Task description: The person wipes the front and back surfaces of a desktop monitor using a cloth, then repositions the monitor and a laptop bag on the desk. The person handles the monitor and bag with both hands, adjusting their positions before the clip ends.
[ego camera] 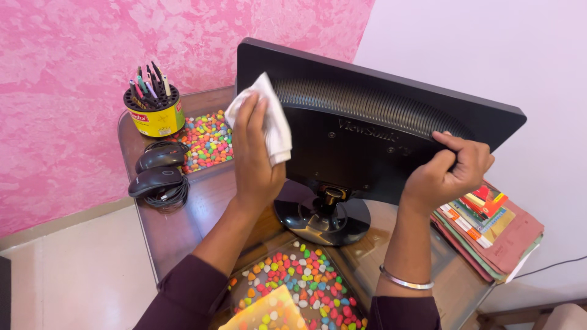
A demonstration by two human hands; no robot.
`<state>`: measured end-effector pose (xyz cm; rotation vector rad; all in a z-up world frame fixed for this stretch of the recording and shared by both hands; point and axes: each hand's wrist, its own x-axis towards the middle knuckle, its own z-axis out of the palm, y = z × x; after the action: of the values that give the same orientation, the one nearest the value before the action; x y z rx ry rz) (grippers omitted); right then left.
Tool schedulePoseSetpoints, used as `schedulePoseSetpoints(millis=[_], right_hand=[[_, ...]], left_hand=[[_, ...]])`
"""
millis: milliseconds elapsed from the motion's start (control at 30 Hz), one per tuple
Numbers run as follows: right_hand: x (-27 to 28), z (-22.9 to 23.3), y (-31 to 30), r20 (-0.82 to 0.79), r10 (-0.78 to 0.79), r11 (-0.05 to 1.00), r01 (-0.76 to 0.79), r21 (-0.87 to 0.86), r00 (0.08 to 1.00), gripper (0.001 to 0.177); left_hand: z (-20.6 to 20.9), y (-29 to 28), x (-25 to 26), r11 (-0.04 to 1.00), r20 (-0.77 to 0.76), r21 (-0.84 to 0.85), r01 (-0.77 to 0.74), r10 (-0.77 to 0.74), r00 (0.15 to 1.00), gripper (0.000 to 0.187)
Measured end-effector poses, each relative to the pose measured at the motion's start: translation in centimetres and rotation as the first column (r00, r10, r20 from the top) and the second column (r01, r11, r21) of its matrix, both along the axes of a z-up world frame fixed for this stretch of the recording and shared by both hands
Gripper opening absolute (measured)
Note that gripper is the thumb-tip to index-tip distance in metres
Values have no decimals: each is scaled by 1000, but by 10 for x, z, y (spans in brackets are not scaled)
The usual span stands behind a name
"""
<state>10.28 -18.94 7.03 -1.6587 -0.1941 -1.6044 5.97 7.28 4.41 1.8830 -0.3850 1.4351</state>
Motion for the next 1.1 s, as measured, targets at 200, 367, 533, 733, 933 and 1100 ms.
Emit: schedulePoseSetpoints(millis=[200, 367, 533, 733, 933, 1100], right_hand=[[3, -4, -6, -13, 89, 995, -89, 35, 996, 26], [8, -12, -10, 9, 93, 995, -93, 17, 996, 22], [12, -16, -15, 31, 116, 992, -118, 37, 993, 10], [14, -22, -21, 60, 140, 989, -137, -58, 988, 19], [17, -22, -23, 86, 140, 987, -132, -95, 986, 24], [8, -18, -18, 74, 137, 985, -128, -117, 988, 27]], left_hand=[[40, -41, 24, 996, 19, 48, -72, 71, 997, 43], [45, -113, 24, 966, 19, 234, 111, -118, 993, 49], [46, -149, 19, 920, 51, 383, 83, -111, 993, 41], [41, -118, 24, 923, 66, 383, 35, -65, 996, 57], [29, -59, 34, 952, 89, 273, -137, 117, 989, 57], [20, -14, 31, 977, 118, 57, -207, 199, 973, 52]])
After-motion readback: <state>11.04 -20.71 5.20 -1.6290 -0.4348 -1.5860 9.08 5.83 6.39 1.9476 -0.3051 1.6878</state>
